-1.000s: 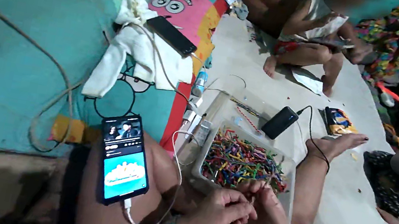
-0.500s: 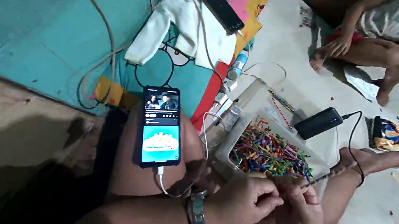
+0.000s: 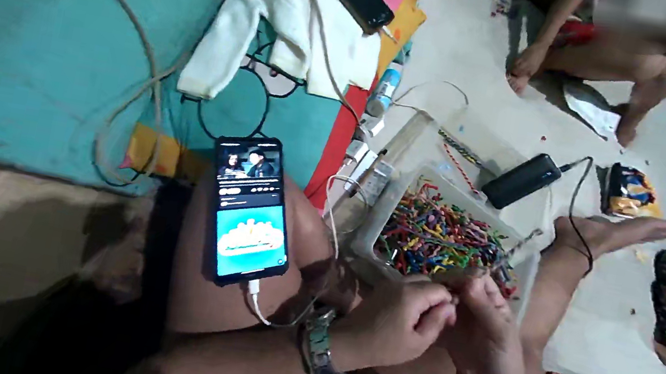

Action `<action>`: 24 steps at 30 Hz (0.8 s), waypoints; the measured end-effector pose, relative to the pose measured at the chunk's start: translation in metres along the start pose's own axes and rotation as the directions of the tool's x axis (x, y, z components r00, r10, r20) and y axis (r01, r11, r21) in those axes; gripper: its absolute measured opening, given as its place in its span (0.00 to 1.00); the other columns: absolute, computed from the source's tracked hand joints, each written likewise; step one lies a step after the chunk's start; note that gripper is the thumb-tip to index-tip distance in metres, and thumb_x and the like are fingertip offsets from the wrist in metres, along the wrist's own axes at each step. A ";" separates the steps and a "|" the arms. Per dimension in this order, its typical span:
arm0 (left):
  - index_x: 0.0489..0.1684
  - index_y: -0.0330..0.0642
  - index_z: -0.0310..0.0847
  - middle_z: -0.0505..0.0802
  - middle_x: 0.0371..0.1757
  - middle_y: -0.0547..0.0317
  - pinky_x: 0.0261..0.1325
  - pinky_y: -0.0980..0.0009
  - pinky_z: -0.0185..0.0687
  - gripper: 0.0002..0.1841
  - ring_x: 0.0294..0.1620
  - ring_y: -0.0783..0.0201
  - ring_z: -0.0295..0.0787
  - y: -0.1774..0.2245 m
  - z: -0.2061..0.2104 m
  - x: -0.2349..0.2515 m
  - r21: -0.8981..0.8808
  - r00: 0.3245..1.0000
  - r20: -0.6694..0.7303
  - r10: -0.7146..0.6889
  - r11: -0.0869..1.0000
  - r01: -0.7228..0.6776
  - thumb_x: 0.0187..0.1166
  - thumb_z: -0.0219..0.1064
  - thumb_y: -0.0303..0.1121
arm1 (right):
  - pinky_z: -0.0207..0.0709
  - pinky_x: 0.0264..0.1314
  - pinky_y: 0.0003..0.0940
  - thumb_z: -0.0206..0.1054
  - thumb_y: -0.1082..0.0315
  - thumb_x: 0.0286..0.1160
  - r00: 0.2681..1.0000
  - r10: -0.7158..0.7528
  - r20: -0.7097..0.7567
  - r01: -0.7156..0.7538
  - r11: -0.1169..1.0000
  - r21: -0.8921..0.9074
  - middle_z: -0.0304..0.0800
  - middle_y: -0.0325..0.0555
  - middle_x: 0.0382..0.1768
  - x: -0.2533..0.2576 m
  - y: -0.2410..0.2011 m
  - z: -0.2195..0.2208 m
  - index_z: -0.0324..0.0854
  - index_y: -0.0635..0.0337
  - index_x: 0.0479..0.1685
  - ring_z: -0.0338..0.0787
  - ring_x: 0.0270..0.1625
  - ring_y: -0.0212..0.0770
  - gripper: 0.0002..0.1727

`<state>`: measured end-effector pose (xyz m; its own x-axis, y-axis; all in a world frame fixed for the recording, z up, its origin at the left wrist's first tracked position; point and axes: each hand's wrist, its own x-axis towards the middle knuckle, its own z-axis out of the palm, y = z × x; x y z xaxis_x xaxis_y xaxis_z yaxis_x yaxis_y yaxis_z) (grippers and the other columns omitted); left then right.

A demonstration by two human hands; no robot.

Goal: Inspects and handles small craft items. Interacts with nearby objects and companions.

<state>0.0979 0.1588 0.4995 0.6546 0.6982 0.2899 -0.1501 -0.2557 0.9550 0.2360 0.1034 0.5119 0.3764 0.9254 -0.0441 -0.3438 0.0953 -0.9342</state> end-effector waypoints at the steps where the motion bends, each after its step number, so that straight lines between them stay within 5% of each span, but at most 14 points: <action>1: 0.32 0.30 0.85 0.88 0.29 0.49 0.42 0.75 0.81 0.10 0.33 0.64 0.86 -0.003 0.002 -0.001 0.074 1.000 -0.014 0.019 0.997 -0.018 0.81 0.61 0.26 | 0.86 0.48 0.22 0.71 0.58 0.78 0.990 -0.134 -0.039 0.128 0.984 -0.128 0.94 0.30 0.36 0.000 -0.005 0.003 0.90 0.41 0.36 0.91 0.41 0.24 0.04; 2: 0.31 0.31 0.85 0.88 0.29 0.49 0.42 0.74 0.81 0.10 0.34 0.64 0.85 -0.005 0.003 -0.004 0.085 1.000 -0.001 0.004 0.996 -0.004 0.81 0.62 0.26 | 0.84 0.54 0.21 0.68 0.57 0.82 0.947 -0.322 -0.013 0.304 0.905 -0.297 0.94 0.24 0.40 0.002 -0.012 0.003 0.88 0.36 0.42 0.91 0.46 0.23 0.04; 4: 0.36 0.32 0.89 0.92 0.33 0.51 0.46 0.72 0.85 0.09 0.38 0.66 0.90 -0.008 0.006 -0.009 0.055 0.995 0.078 -0.061 0.997 0.057 0.79 0.63 0.27 | 0.81 0.68 0.23 0.64 0.58 0.86 0.739 -0.665 0.105 0.595 0.571 -0.566 0.92 0.14 0.48 0.013 -0.037 -0.001 0.86 0.29 0.53 0.90 0.54 0.20 0.08; 6: 0.37 0.32 0.90 0.93 0.33 0.50 0.45 0.70 0.87 0.10 0.37 0.65 0.91 -0.011 0.012 -0.013 0.040 0.982 0.157 -0.104 0.994 0.099 0.80 0.63 0.28 | 0.79 0.71 0.27 0.64 0.60 0.87 0.561 -0.805 0.192 0.602 0.238 -0.762 0.90 0.13 0.50 0.031 -0.059 -0.012 0.84 0.33 0.56 0.87 0.58 0.18 0.09; 8: 0.38 0.33 0.89 0.91 0.35 0.51 0.46 0.73 0.84 0.11 0.38 0.66 0.88 -0.013 0.015 -0.013 0.027 0.966 0.233 -0.109 0.994 0.106 0.84 0.61 0.30 | 0.81 0.63 0.42 0.67 0.63 0.83 0.591 -0.775 0.225 0.392 0.032 -0.919 0.91 0.40 0.46 0.057 -0.066 -0.028 0.86 0.55 0.51 0.89 0.54 0.38 0.08; 9: 0.40 0.34 0.89 0.91 0.36 0.52 0.48 0.74 0.84 0.12 0.39 0.67 0.88 -0.015 0.016 -0.014 0.020 0.959 0.262 -0.104 0.995 0.103 0.85 0.61 0.30 | 0.81 0.61 0.55 0.67 0.62 0.82 0.695 -0.691 0.196 0.263 -0.009 -0.965 0.91 0.56 0.49 0.071 -0.068 -0.034 0.87 0.63 0.54 0.90 0.54 0.53 0.14; 10: 0.41 0.34 0.89 0.91 0.37 0.52 0.48 0.74 0.84 0.11 0.40 0.67 0.87 -0.016 0.017 -0.015 0.021 0.955 0.278 -0.107 0.994 0.106 0.85 0.61 0.31 | 0.77 0.64 0.65 0.68 0.60 0.82 0.817 -0.564 0.120 0.153 0.011 -0.988 0.87 0.66 0.58 0.083 -0.069 -0.036 0.84 0.66 0.63 0.87 0.60 0.64 0.20; 12: 0.42 0.35 0.89 0.91 0.39 0.52 0.48 0.75 0.84 0.11 0.41 0.68 0.88 -0.018 0.015 -0.015 0.039 0.948 0.295 -0.123 0.992 0.116 0.85 0.61 0.31 | 0.74 0.67 0.69 0.72 0.58 0.79 0.914 -0.404 -0.029 0.009 0.093 -0.996 0.78 0.71 0.71 0.093 -0.066 -0.043 0.78 0.65 0.74 0.81 0.68 0.72 0.28; 17: 0.38 0.36 0.90 0.87 0.46 0.52 0.47 0.81 0.81 0.11 0.43 0.72 0.84 -0.018 0.015 -0.013 0.082 0.952 0.246 -0.184 0.982 0.169 0.82 0.64 0.32 | 0.76 0.67 0.63 0.70 0.62 0.80 0.942 -0.317 -0.109 -0.046 0.200 -0.979 0.84 0.64 0.67 0.080 -0.048 -0.056 0.85 0.64 0.63 0.84 0.67 0.65 0.19; 20: 0.34 0.34 0.89 0.86 0.34 0.54 0.42 0.77 0.80 0.13 0.34 0.70 0.82 -0.015 0.016 -0.011 0.057 0.950 0.270 -0.157 0.988 0.147 0.84 0.60 0.29 | 0.77 0.65 0.62 0.67 0.62 0.83 0.953 -0.281 -0.115 -0.056 0.211 -0.976 0.86 0.63 0.63 0.089 -0.051 -0.065 0.87 0.64 0.60 0.86 0.64 0.63 0.16; 24: 0.40 0.33 0.82 0.82 0.22 0.57 0.28 0.74 0.77 0.14 0.20 0.70 0.77 -0.017 0.019 -0.013 0.007 0.923 0.331 -0.197 0.978 0.206 0.89 0.52 0.29 | 0.79 0.65 0.61 0.62 0.65 0.87 0.984 -0.139 -0.111 -0.077 0.225 -0.971 0.88 0.64 0.59 0.131 -0.052 -0.081 0.85 0.67 0.61 0.89 0.60 0.62 0.16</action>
<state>0.1054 0.1413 0.4786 0.8787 0.4738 0.0585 -0.0065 -0.1108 0.9938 0.3723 0.1902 0.5258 0.5135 0.8568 0.0474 0.7289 -0.4063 -0.5510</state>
